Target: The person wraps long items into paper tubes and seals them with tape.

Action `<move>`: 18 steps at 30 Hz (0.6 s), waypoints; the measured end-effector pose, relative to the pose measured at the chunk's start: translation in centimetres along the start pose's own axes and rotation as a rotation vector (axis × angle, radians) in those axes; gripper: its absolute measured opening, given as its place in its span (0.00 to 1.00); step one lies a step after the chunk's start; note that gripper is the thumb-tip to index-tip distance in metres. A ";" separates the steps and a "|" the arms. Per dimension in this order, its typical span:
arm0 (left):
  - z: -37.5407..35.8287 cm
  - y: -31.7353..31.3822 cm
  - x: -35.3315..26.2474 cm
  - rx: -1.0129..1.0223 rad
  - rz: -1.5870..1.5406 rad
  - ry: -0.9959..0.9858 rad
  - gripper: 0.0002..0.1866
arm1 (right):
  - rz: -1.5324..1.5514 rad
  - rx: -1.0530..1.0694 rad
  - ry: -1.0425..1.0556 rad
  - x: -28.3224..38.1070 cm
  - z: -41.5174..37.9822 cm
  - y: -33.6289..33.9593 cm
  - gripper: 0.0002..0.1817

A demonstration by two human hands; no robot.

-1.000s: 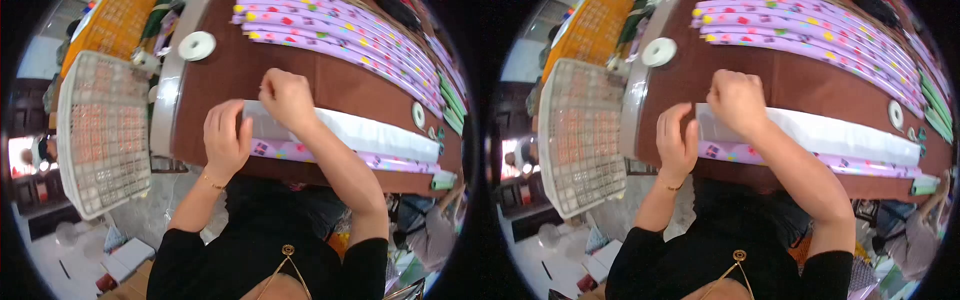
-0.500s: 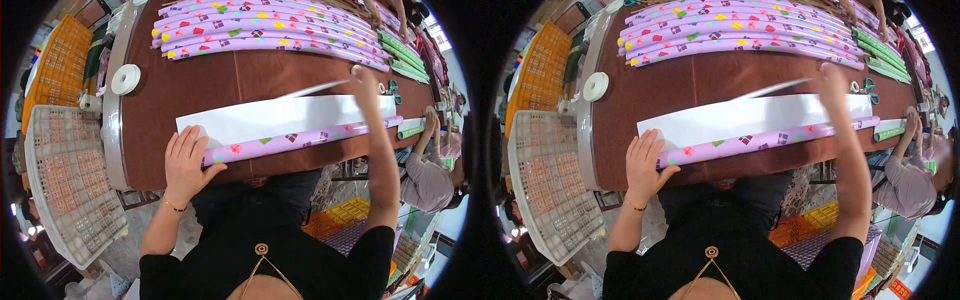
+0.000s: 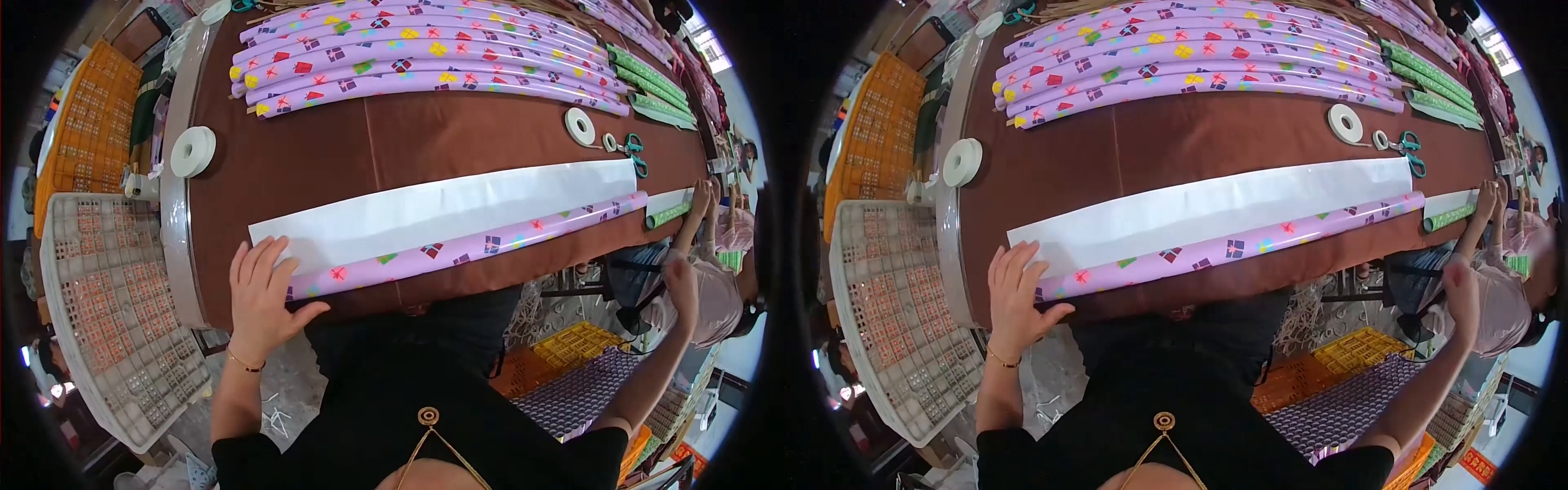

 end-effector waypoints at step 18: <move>18.5 -10.7 -2.3 0.383 -0.470 0.189 0.21 | 0.195 0.136 1.068 40.6 -5.2 -22.8 0.06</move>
Point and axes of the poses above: each hand's wrist, its own z-axis towards the middle knuckle, its own y-axis out of the back of the hand, x = y × z, the point moved 9 cm from there along z, towards the middle knuckle, and after that the axes turned 7 degrees about -y, right-handed, at the moved point
